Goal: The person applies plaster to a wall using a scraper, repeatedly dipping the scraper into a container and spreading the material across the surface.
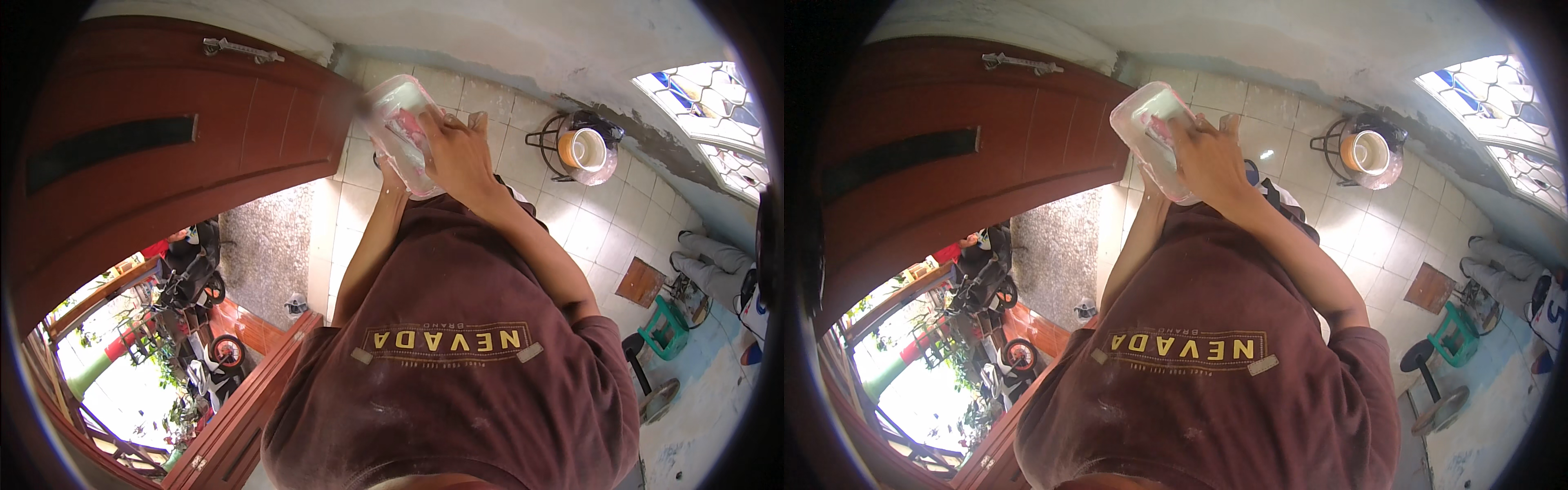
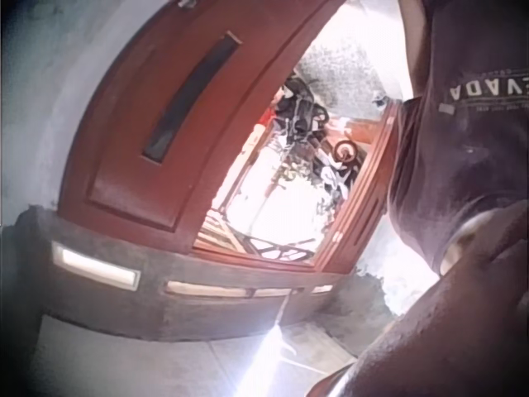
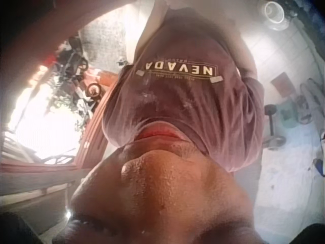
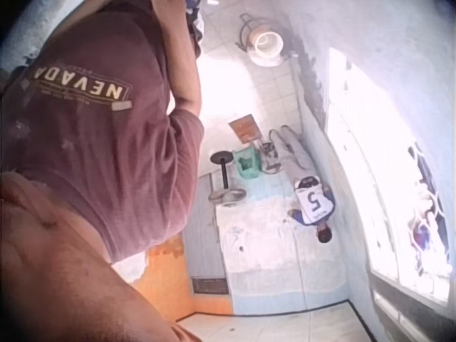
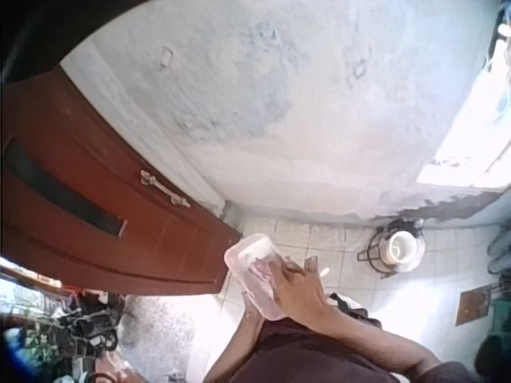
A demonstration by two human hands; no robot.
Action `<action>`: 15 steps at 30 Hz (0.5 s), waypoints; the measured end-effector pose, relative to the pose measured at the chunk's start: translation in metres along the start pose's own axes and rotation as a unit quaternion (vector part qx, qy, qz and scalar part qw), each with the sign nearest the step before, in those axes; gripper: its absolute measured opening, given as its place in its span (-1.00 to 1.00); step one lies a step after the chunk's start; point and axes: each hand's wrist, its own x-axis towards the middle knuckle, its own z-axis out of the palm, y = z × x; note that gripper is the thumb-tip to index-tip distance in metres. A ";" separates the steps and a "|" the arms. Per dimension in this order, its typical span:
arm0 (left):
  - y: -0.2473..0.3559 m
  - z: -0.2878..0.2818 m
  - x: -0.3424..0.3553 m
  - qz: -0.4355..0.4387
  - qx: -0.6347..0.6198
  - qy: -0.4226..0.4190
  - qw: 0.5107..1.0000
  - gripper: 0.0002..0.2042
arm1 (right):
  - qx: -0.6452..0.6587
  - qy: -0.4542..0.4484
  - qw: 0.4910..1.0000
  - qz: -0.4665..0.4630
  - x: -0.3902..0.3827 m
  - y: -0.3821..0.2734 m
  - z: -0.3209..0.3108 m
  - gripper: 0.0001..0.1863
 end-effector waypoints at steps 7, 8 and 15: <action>-0.004 -0.024 0.000 0.011 -0.067 -0.014 0.998 -0.34 | 0.006 0.029 0.999 0.032 0.005 0.000 -0.004 -0.59; -0.002 -0.018 0.001 0.012 -0.063 -0.028 0.998 -0.33 | 0.017 0.028 0.999 0.039 0.007 0.000 -0.007 -0.63; 0.004 -0.022 0.005 0.000 -0.007 -0.042 0.999 -0.27 | 0.086 -0.033 0.994 0.052 0.017 -0.016 -0.029 -0.70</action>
